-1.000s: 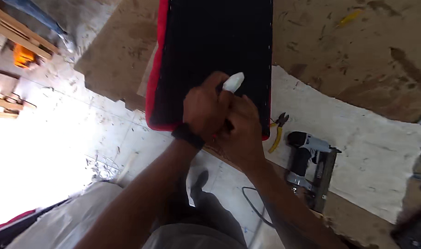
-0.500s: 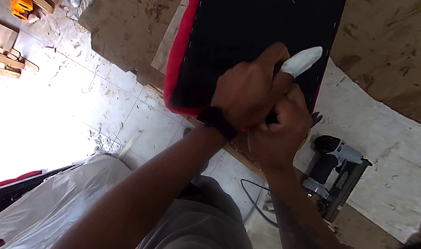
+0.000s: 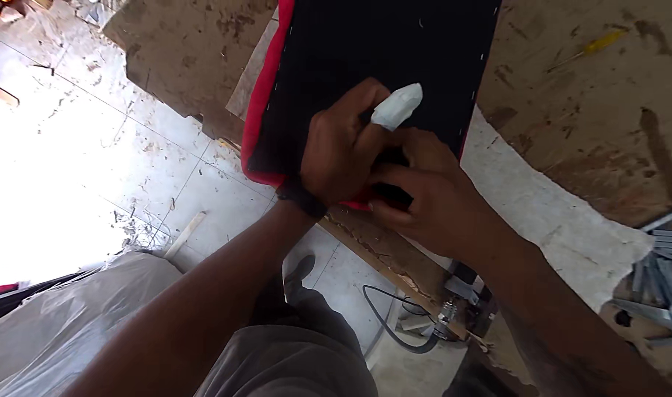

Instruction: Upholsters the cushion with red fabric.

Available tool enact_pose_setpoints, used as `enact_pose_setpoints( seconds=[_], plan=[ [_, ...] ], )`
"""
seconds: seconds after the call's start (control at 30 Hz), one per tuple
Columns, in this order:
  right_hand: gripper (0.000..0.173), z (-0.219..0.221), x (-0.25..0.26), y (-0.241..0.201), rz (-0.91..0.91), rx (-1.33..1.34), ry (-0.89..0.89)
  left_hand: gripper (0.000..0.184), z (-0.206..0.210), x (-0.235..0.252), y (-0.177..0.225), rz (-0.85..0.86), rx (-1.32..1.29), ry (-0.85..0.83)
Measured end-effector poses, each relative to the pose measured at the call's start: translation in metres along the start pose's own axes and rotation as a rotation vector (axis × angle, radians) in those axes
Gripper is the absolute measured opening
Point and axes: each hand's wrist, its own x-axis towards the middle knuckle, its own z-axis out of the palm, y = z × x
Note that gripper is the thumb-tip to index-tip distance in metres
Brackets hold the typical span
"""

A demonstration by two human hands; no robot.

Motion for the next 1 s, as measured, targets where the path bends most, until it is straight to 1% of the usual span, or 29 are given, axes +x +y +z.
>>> enact_pose_setpoints(
  seconds=[0.07,0.13,0.23,0.27,0.33,0.37,0.43,0.5,0.53,0.63,0.67,0.73,0.8,0.83,0.9,1.0],
  plan=[
    [0.020,-0.008,-0.009,0.010,0.048,-0.019,0.052,0.014,-0.005,-0.001,-0.003,0.033,-0.092,0.013],
    [0.021,-0.015,-0.014,0.018,0.085,-0.030,0.096,0.015,-0.011,-0.001,-0.005,0.037,-0.141,0.013],
    [0.037,-0.013,-0.013,0.007,0.064,-0.040,0.088,0.015,-0.014,-0.001,-0.007,0.047,-0.164,0.000],
    [0.034,-0.008,-0.013,0.002,0.053,-0.043,0.080,0.016,-0.014,-0.002,-0.007,0.049,-0.167,-0.004],
    [0.019,-0.002,-0.010,0.000,0.044,-0.029,0.083,0.015,-0.011,-0.002,-0.005,0.049,-0.166,-0.013],
    [0.016,0.000,-0.009,0.001,0.046,-0.021,0.089,0.015,-0.009,-0.001,-0.004,0.048,-0.159,-0.018],
    [0.015,0.004,-0.009,0.002,0.050,-0.020,0.118,0.015,-0.005,-0.002,-0.004,0.049,-0.133,-0.038],
    [0.016,0.009,-0.013,0.005,0.103,-0.022,0.205,0.014,0.000,0.001,-0.004,0.033,-0.075,-0.068],
    [0.017,0.011,-0.019,0.006,0.161,0.002,0.280,0.014,0.002,0.002,-0.003,0.015,-0.040,-0.081],
    [0.021,0.001,-0.056,0.021,0.412,0.116,0.613,0.015,0.005,0.001,-0.003,-0.060,0.088,-0.115],
    [0.024,-0.004,-0.076,0.030,0.517,0.142,0.671,0.016,0.005,0.002,-0.003,-0.070,0.118,-0.113],
    [0.025,-0.002,-0.114,0.060,0.683,0.196,0.700,0.017,0.002,0.003,-0.004,-0.072,0.158,-0.110],
    [0.030,0.001,-0.145,0.105,0.813,0.259,0.645,0.017,-0.001,0.002,-0.003,-0.079,0.180,-0.128],
    [0.034,-0.004,-0.152,0.130,0.862,0.273,0.604,0.018,-0.001,0.004,-0.002,-0.080,0.182,-0.141],
    [0.039,-0.022,-0.147,0.175,0.906,0.256,0.529,0.020,-0.002,0.005,0.001,-0.097,0.188,-0.185],
    [0.039,-0.056,-0.106,0.244,0.859,0.092,0.429,0.019,-0.006,0.006,0.002,-0.142,0.210,-0.309]
  ],
)
